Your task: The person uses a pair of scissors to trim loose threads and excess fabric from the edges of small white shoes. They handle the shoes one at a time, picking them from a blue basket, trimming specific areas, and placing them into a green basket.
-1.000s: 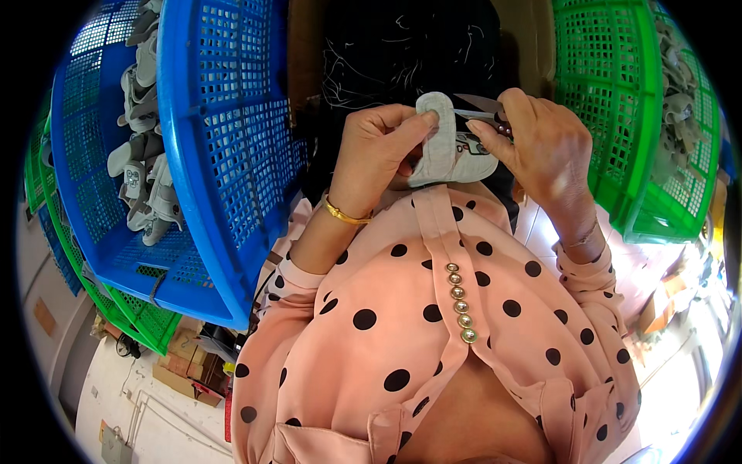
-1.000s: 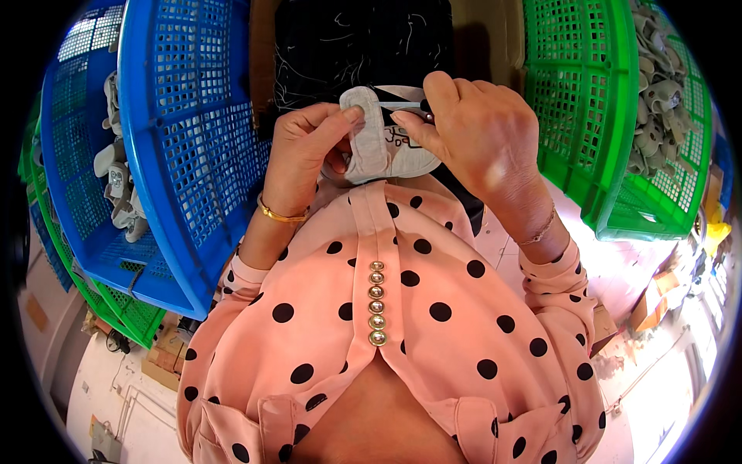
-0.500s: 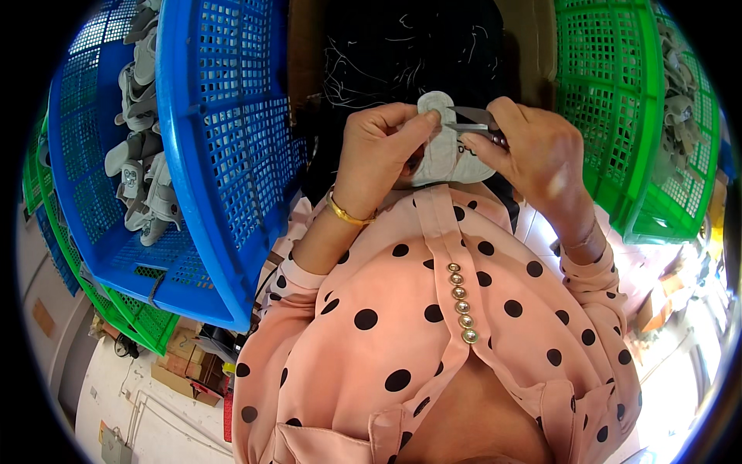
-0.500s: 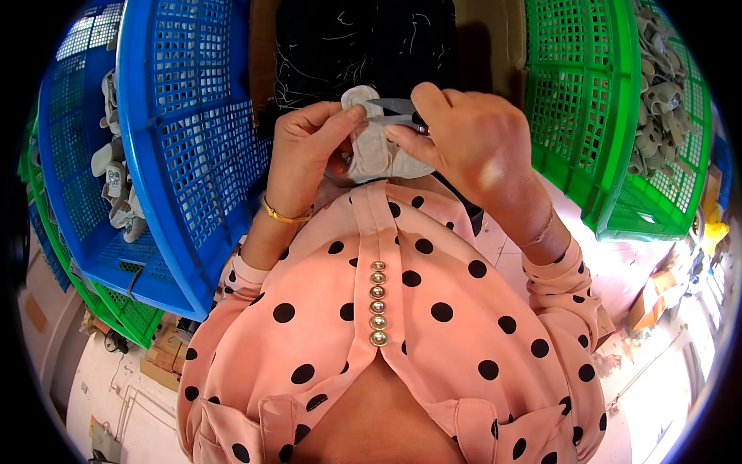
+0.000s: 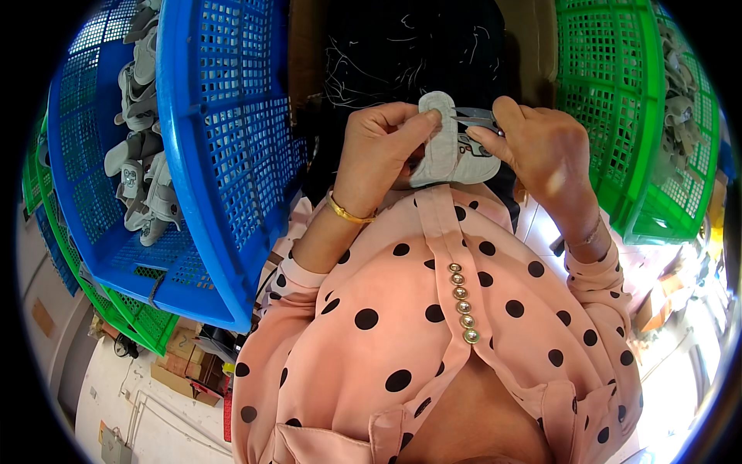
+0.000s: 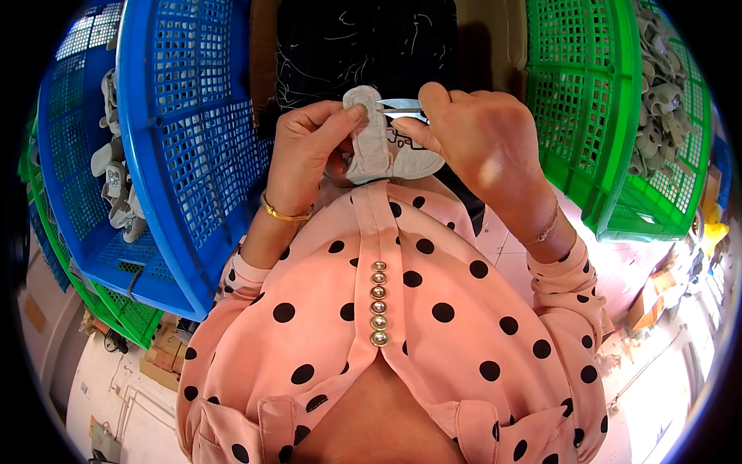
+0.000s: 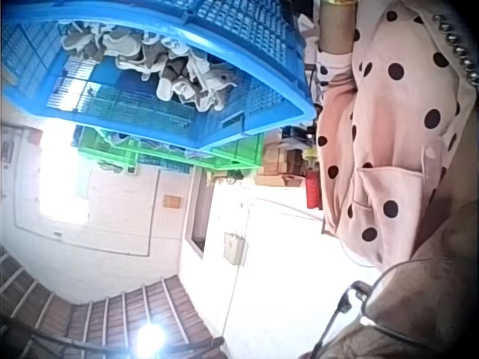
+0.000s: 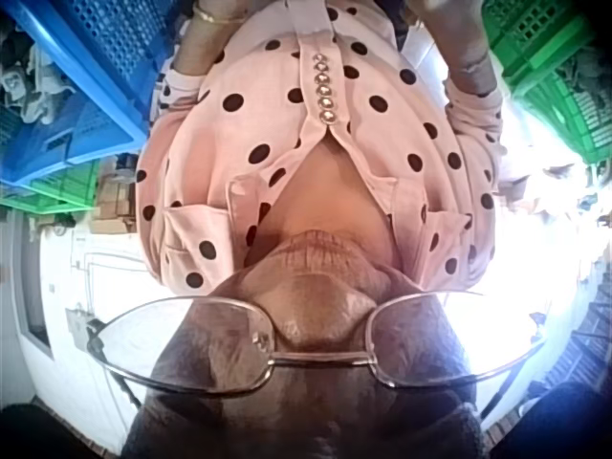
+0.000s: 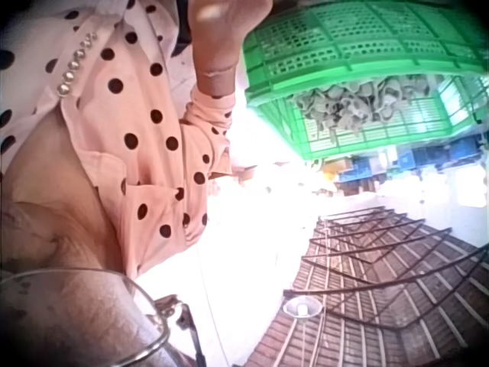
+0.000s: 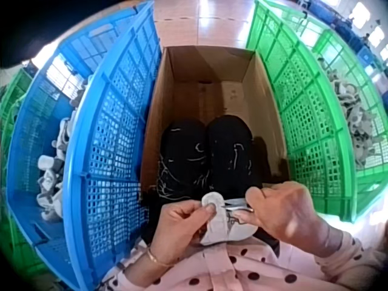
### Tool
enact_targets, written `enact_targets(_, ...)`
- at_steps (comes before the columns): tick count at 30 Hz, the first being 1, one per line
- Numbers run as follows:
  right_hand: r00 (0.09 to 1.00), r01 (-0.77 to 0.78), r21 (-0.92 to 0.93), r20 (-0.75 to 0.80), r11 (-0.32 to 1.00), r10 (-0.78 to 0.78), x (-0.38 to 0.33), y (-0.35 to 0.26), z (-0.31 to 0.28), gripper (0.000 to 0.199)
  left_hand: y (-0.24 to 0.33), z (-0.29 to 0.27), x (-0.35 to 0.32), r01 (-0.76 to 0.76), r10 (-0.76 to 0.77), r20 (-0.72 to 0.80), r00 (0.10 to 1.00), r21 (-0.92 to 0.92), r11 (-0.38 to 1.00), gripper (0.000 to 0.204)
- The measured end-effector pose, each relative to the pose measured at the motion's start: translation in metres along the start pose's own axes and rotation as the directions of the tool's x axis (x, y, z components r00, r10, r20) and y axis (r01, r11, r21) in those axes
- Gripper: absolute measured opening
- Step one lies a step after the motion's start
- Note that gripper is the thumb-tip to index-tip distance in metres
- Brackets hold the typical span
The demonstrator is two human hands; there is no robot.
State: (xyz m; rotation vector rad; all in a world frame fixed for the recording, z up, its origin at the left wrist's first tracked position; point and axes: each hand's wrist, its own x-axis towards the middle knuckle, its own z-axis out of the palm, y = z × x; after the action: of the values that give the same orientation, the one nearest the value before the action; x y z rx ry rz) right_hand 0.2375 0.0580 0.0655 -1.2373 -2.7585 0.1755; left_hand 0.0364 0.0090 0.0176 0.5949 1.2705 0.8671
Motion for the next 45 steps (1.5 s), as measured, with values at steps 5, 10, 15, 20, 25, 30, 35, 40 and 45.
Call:
enact_targets(5, 0.999, -0.040, 0.040, 0.024, 0.998, 0.039, 0.002, -0.004, -0.003, 0.036, 0.001, 0.002, -0.001, 0.002, -0.002, -0.014, 1.000, -0.016, 1.000, 0.018)
enact_targets(10, 0.999, -0.027, 0.059, 0.033, 0.998, 0.026, 0.002, -0.003, -0.001, 0.035, -0.001, 0.000, 0.000, -0.001, 0.001, 0.014, 1.000, -0.027, 1.000, 0.017)
enact_targets(15, 1.000, 0.000, 0.071, 0.028, 0.997, -0.002, 0.000, 0.000, 0.005, 0.034, -0.001, 0.000, -0.001, 0.006, -0.005, 0.016, 1.000, -0.061, 0.998, 0.017)
enact_targets(20, 0.997, -0.019, 0.122, 0.075, 0.992, 0.010, -0.001, 0.000, 0.005, 0.035, -0.008, 0.000, -0.002, -0.036, 0.038, 0.035, 0.999, -0.072, 0.997, 0.019)
enact_targets(25, 0.937, -0.335, 0.403, 0.236, 0.852, 0.256, -0.005, 0.005, 0.014, 0.033, -0.007, -0.003, -0.003, -0.021, 0.020, 0.047, 0.999, 0.012, 1.000, 0.019)
enact_targets(30, 0.934, -0.350, 0.564, 0.146, 0.748, 0.327, -0.002, 0.005, 0.018, 0.034, -0.004, -0.004, -0.001, 0.011, -0.010, 0.121, 0.993, -0.006, 1.000, 0.019)
enact_targets(35, 0.965, -0.253, 0.552, 0.197, 0.794, 0.171, 0.002, -0.008, 0.027, 0.028, -0.003, -0.002, -0.003, -0.049, 0.045, 0.162, 0.986, 0.024, 0.999, 0.019)
enact_targets(40, 0.977, -0.038, 0.460, 0.203, 0.887, -0.063, 0.013, 0.013, 0.023, 0.015, -0.006, -0.003, -0.003, -0.065, 0.031, 0.182, 0.983, 0.184, 0.981, 0.018)
enact_targets(45, 0.964, -0.244, 0.921, 0.198, 0.303, 0.176, 0.013, 0.028, 0.030, 0.004, -0.003, -0.003, -0.002, -0.074, 0.041, 0.246, 0.968, 0.124, 0.990, 0.020)
